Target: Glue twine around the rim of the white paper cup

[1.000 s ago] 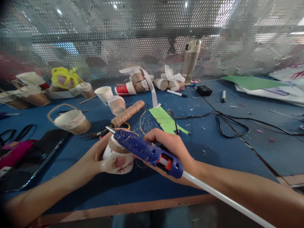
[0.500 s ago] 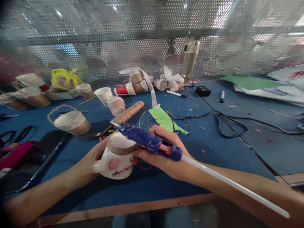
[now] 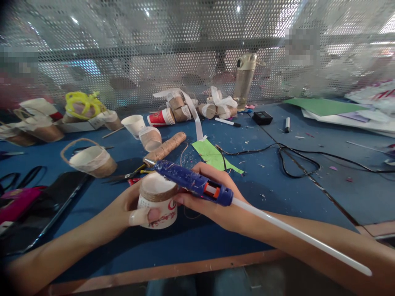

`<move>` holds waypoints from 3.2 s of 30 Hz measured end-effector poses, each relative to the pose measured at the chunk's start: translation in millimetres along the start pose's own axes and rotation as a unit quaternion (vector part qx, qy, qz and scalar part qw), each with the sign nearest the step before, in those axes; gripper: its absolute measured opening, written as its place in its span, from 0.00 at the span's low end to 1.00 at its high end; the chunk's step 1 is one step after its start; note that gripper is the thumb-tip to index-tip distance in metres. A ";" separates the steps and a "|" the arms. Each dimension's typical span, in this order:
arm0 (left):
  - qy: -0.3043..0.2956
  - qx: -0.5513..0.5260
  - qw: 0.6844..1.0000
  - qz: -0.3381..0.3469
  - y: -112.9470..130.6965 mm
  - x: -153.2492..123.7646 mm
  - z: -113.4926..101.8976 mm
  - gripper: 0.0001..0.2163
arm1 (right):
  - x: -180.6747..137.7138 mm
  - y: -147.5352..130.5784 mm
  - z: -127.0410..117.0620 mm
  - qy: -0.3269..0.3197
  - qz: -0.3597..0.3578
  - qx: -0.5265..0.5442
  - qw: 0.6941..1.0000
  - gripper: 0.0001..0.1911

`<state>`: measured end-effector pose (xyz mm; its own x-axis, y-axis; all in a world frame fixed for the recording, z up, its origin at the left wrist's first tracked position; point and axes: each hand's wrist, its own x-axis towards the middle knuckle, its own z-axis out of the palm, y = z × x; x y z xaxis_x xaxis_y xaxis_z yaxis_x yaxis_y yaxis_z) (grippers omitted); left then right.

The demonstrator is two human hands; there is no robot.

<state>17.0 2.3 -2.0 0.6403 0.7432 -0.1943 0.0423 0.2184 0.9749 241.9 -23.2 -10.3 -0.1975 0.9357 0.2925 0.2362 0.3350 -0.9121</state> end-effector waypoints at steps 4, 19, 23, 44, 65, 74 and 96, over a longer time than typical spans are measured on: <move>-0.010 -0.010 1.000 -0.001 -1.2 0.6 -2.6 0.28 | -0.8 -2.1 1.4 -0.014 0.064 0.073 0.995 0.11; -0.065 0.018 0.998 -0.017 0.6 -2.1 -5.8 0.22 | -2.3 -0.4 2.9 -0.063 0.097 0.175 0.978 0.12; -0.029 0.003 0.999 -0.021 -1.5 -0.4 -3.5 0.26 | -0.1 -1.7 2.6 -0.032 0.085 0.135 0.987 0.13; -0.028 0.040 0.998 -0.027 4.7 -2.9 -0.8 0.28 | -2.3 -2.7 0.2 -0.051 0.079 0.138 0.986 0.13; -0.013 -0.106 0.988 0.115 -1.5 -10.2 -14.4 0.27 | -6.5 3.0 -8.9 -0.034 0.001 0.052 0.998 0.11; -0.021 -0.094 0.987 0.130 5.6 -10.7 -11.8 0.26 | -7.4 -0.2 -10.4 -0.040 -0.100 -0.042 0.993 0.13; 0.013 -0.057 0.987 0.147 2.8 -12.3 -11.2 0.27 | -2.5 0.4 -19.0 -0.088 -0.179 -0.115 0.973 0.12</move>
<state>0.6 0.9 1.9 0.5919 0.8007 0.0921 -0.2298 0.0582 0.9715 260.6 -23.3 -6.0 -0.4622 0.7274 0.5072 0.3250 0.6711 -0.6664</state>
